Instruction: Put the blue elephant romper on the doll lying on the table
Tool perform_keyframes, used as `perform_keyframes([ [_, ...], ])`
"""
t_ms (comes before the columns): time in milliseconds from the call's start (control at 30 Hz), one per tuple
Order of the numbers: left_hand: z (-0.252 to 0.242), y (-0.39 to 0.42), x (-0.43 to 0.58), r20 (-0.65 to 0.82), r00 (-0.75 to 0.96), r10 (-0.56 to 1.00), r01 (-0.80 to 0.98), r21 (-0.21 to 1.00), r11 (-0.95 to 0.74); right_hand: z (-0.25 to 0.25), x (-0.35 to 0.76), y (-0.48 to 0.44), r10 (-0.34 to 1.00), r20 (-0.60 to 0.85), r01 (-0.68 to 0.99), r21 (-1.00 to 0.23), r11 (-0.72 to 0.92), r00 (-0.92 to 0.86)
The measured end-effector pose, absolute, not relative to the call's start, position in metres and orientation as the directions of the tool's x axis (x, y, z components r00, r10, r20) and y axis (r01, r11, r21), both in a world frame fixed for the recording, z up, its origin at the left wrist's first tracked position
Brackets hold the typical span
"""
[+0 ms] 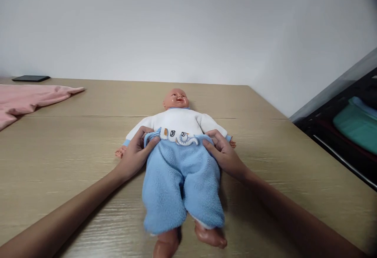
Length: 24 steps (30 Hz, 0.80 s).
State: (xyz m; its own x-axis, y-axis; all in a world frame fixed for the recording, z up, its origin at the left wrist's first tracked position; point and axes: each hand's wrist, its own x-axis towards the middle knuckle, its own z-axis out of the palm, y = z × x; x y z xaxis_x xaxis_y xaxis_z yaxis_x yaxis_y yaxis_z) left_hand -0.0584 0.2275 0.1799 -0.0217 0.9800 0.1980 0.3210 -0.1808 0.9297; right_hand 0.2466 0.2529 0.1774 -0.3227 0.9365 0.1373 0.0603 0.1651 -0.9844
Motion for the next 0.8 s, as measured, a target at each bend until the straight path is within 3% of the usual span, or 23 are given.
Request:
perform_keyframes([
  [167,0.177,0.238,-0.061,0.145,0.056,0.988,0.116,0.982,-0.151,0.177,0.25,0.251,0.938,0.156,0.093,-0.977,0.193,-0.309],
  [333,0.171,0.229,-0.067,0.016,0.162,0.987,-0.173,0.985,0.012,0.182,0.251,0.25,0.982,0.009,-0.201,-0.979,-0.029,-0.189],
  [400,0.171,0.228,-0.067,0.003,0.164,0.986,-0.206,0.978,0.031,0.181,0.254,0.254,0.98,-0.021,-0.224,-0.972,-0.065,-0.195],
  [500,0.175,0.231,-0.073,-0.011,0.206,0.978,-0.147,0.988,0.042,0.18,0.264,0.263,0.939,-0.04,-0.04,-0.998,-0.057,-0.343],
  [633,0.182,0.237,-0.088,-0.032,0.394,0.918,0.123,0.992,-0.018,0.181,0.28,0.267,0.853,-0.101,0.27,-0.962,0.049,-0.512],
  [800,0.179,0.231,-0.086,0.268,0.275,0.924,0.283,0.895,-0.344,0.182,0.265,0.253,0.944,0.176,0.269,-0.929,0.253,-0.278],
])
